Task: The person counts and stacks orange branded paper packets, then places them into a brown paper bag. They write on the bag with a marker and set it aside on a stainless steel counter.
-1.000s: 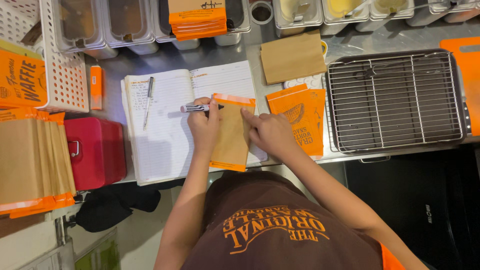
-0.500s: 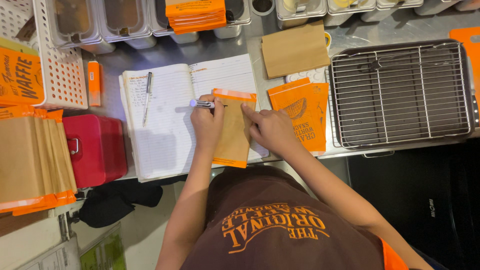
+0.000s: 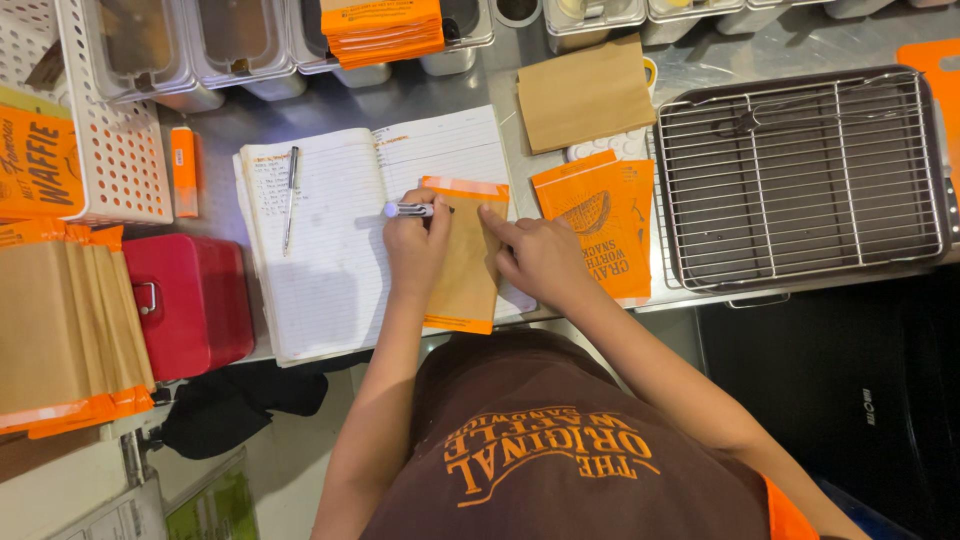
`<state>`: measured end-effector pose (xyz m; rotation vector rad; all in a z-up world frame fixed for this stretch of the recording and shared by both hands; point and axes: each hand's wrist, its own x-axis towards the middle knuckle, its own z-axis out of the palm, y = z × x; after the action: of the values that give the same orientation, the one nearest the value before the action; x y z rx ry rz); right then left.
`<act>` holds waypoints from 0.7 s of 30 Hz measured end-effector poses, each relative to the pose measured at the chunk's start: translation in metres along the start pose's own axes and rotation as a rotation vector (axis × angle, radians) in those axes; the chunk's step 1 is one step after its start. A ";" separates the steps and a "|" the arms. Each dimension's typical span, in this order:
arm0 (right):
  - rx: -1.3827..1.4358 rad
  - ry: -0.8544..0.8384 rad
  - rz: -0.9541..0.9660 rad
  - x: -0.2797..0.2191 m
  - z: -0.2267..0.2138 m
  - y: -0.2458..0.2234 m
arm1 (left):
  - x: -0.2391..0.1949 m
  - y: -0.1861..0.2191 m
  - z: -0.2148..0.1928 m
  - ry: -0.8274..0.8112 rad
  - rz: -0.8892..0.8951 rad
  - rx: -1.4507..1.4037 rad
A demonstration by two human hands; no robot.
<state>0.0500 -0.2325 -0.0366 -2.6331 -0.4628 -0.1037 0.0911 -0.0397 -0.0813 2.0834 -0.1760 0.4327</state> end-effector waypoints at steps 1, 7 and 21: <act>0.003 -0.002 0.006 0.000 0.000 0.000 | 0.001 0.000 0.001 -0.014 0.009 0.047; -0.001 0.010 0.004 0.001 0.001 0.001 | 0.003 0.004 0.000 -0.060 0.012 -0.092; -0.010 0.013 -0.017 0.002 0.000 0.004 | 0.003 0.009 0.011 -0.079 -0.105 -0.089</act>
<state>0.0533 -0.2347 -0.0382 -2.6365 -0.4819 -0.1290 0.0942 -0.0535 -0.0777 2.0129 -0.1296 0.2748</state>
